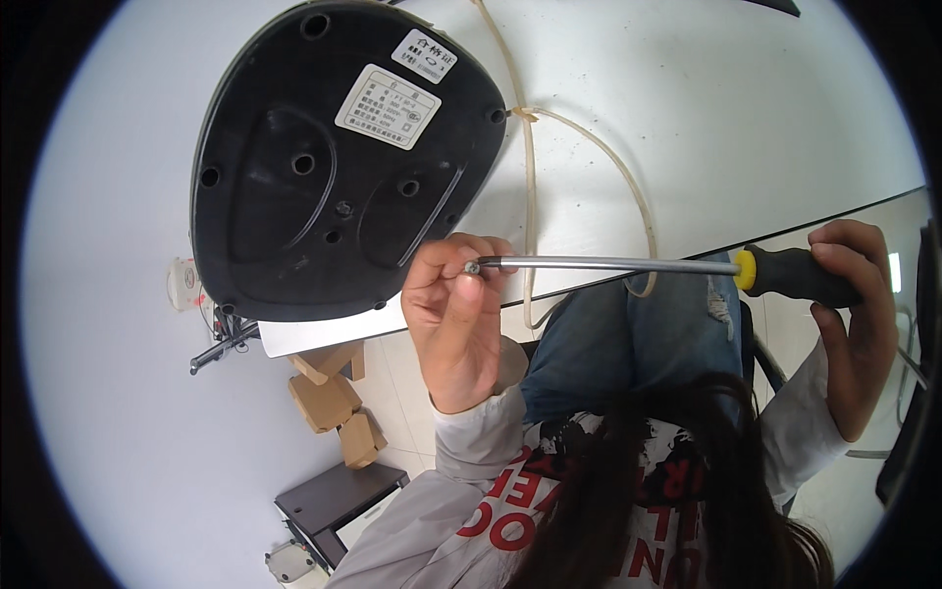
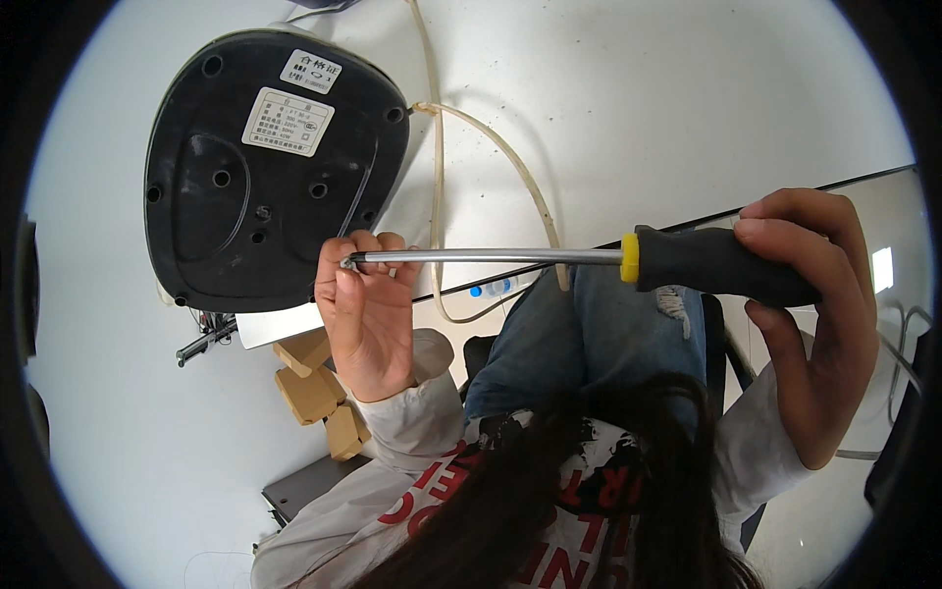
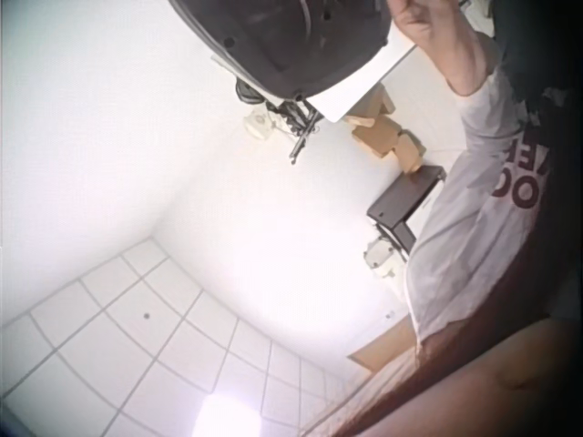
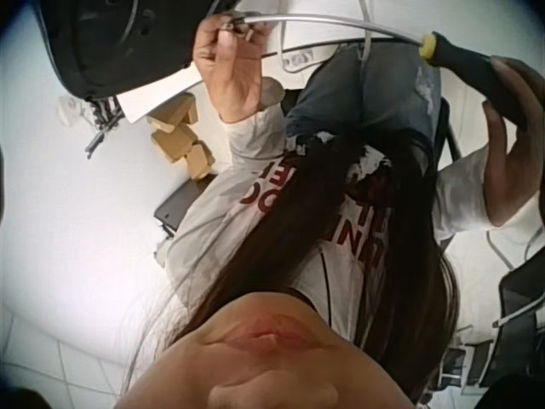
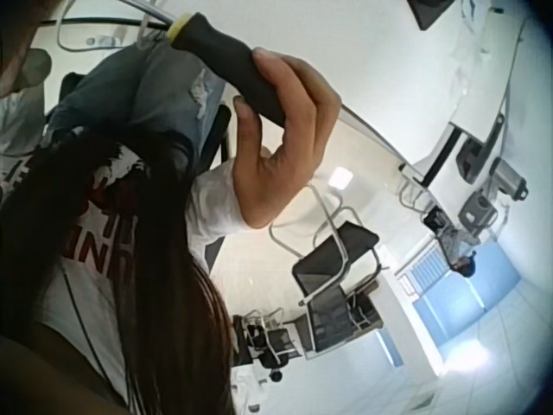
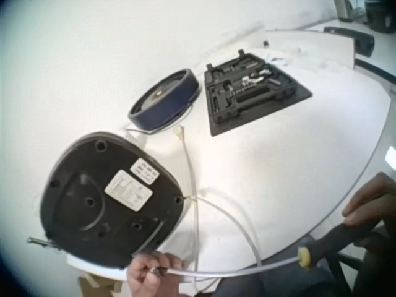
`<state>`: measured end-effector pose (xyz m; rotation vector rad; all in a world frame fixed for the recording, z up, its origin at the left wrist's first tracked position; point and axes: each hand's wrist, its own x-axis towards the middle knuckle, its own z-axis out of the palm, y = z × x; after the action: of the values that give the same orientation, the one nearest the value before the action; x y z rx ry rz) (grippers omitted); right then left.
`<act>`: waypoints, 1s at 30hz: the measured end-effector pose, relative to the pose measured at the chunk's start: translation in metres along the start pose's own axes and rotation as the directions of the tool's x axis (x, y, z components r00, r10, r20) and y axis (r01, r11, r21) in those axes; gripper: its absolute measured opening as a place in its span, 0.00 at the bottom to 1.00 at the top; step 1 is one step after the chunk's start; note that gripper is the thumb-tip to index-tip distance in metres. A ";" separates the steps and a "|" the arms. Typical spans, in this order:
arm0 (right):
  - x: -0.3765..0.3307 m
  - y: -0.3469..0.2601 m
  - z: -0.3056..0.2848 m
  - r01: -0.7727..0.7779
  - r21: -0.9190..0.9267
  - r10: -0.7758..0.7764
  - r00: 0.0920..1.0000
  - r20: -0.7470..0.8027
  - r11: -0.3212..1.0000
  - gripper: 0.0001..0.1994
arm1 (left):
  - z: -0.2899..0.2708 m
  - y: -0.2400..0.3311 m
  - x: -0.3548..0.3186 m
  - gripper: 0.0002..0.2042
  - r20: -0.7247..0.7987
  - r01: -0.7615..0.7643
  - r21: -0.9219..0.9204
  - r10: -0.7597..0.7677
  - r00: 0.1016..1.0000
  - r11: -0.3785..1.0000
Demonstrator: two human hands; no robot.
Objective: The person uses a screwdriver to tighten screws on the underside of a black plastic device base. They repeatedly pick up screws from the table, align them with screw holes, and turn the screwdriver to secure them. The device remains on the table throughout the process.
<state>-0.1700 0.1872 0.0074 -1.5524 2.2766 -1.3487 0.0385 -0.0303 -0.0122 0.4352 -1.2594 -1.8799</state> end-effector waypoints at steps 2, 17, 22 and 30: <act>0.000 0.000 0.001 0.000 0.004 0.000 1.000 0.000 1.000 0.26 | 0.000 0.000 -0.001 0.09 -0.005 0.020 0.010 -0.020 1.000 1.000; -0.001 -0.007 -0.002 0.009 0.019 -0.010 0.997 0.075 1.000 0.23 | -0.008 0.009 -0.005 0.10 0.030 0.009 -0.013 -0.009 1.000 1.000; -0.002 -0.008 -0.005 0.050 0.025 -0.052 0.996 0.077 0.998 0.23 | -0.009 0.008 -0.007 0.10 0.019 -0.007 -0.043 0.008 1.000 0.999; -0.002 -0.022 -0.007 0.116 -0.034 -0.117 0.993 -0.010 0.993 0.25 | 0.001 0.006 -0.015 0.08 -0.003 -0.018 -0.157 0.017 1.000 0.987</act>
<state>-0.1565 0.1910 0.0264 -1.7172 2.2590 -1.3564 0.0493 -0.0192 -0.0089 0.3406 -1.1009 -1.9464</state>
